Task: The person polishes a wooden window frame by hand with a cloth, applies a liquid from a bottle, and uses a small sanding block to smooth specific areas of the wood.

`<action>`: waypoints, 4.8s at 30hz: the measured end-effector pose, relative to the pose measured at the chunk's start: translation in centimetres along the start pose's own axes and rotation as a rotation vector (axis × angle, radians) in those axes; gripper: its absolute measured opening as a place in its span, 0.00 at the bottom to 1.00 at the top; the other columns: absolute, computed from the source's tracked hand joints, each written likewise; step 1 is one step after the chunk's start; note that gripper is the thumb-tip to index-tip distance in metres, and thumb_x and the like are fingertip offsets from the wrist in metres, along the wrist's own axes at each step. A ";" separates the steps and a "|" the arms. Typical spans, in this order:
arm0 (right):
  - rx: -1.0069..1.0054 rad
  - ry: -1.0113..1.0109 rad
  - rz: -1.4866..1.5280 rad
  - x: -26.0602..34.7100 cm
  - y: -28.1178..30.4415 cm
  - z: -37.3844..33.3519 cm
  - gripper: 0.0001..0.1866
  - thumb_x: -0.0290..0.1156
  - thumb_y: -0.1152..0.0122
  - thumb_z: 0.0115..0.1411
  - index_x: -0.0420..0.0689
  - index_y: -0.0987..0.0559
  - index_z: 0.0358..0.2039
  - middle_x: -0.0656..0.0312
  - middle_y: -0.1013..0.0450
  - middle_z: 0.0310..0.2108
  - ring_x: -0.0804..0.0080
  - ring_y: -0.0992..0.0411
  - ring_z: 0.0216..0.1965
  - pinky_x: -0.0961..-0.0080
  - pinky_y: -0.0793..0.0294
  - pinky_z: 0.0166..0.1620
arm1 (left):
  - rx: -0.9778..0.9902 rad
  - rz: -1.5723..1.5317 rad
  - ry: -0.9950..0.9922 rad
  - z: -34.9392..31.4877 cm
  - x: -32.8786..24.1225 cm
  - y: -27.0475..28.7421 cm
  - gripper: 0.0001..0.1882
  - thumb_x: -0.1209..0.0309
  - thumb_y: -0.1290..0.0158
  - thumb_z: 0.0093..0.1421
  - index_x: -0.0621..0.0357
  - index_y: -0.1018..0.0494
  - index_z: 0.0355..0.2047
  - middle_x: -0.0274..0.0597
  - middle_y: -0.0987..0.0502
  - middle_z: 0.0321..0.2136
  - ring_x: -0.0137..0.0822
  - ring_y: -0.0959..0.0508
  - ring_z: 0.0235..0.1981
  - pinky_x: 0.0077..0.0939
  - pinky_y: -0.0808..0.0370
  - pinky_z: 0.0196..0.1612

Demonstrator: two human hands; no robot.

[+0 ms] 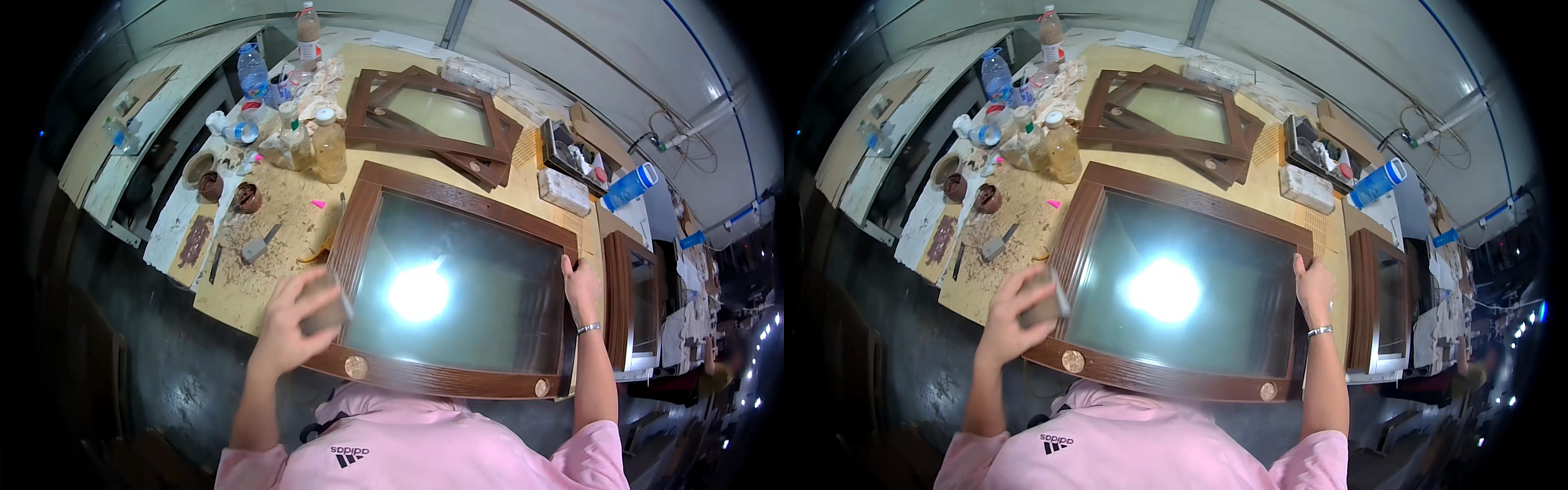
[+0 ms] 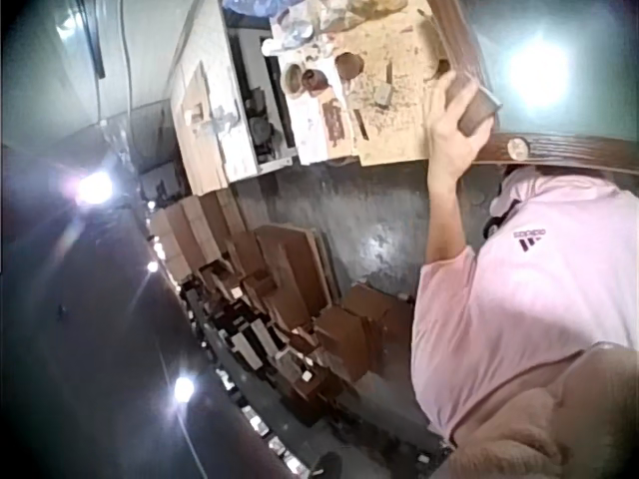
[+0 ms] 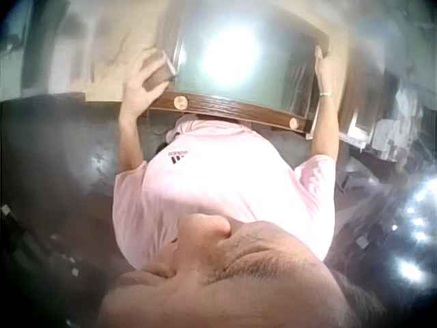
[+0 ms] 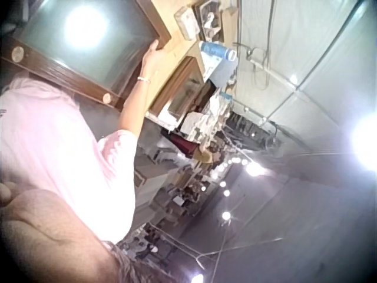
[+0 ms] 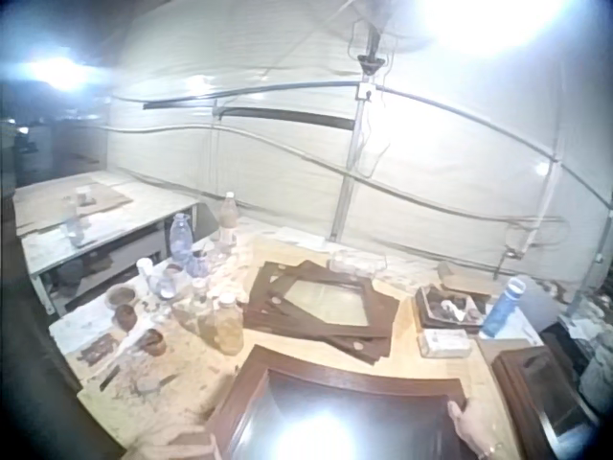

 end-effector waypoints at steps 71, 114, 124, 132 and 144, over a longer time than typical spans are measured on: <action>-0.099 0.904 0.260 23.1 5.2 -26.8 0.25 0.57 0.33 0.52 0.48 0.28 0.22 0.64 0.38 0.21 0.66 0.36 0.21 0.69 0.43 0.25 | 0.327 -0.355 -0.102 3.1 9.2 3.7 0.19 0.74 0.30 0.47 0.61 0.22 0.40 0.46 0.17 0.33 0.38 0.16 0.33 0.32 0.20 0.36; -0.191 0.862 0.195 22.3 4.9 -27.8 0.24 0.54 0.31 0.48 0.47 0.30 0.20 0.63 0.38 0.21 0.63 0.37 0.23 0.65 0.42 0.28 | -0.404 -1.649 0.758 1.4 26.5 11.9 0.08 0.66 0.47 0.66 0.55 0.26 0.41 0.39 0.22 0.31 0.32 0.26 0.25 0.29 0.27 0.32; -0.165 0.847 0.241 22.0 4.8 -27.5 0.26 0.59 0.33 0.51 0.47 0.28 0.22 0.64 0.38 0.21 0.66 0.36 0.22 0.68 0.43 0.26 | -0.207 -0.413 0.010 10.1 13.6 2.9 0.19 0.81 0.38 0.55 0.68 0.26 0.47 0.45 0.20 0.39 0.34 0.19 0.38 0.27 0.21 0.43; -0.198 0.848 0.293 22.2 5.2 -27.3 0.27 0.58 0.34 0.53 0.48 0.32 0.18 0.65 0.39 0.19 0.69 0.37 0.21 0.71 0.43 0.23 | -0.150 -0.268 -0.190 13.0 11.4 -0.6 0.19 0.79 0.37 0.52 0.67 0.25 0.45 0.50 0.21 0.37 0.43 0.19 0.34 0.32 0.22 0.39; -0.189 0.852 0.319 22.0 5.1 -27.1 0.27 0.57 0.32 0.51 0.48 0.33 0.17 0.66 0.40 0.19 0.70 0.38 0.20 0.73 0.43 0.22 | -0.200 -0.231 -0.108 18.0 11.7 -1.6 0.18 0.79 0.38 0.53 0.71 0.25 0.44 0.52 0.21 0.35 0.43 0.19 0.35 0.33 0.23 0.38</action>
Point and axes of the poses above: each hand's wrist, its own z-axis towards the middle knuckle, its own y-axis out of the back of the hand, x = y × z, the point moved 3 cm from there along z, towards the middle knuckle
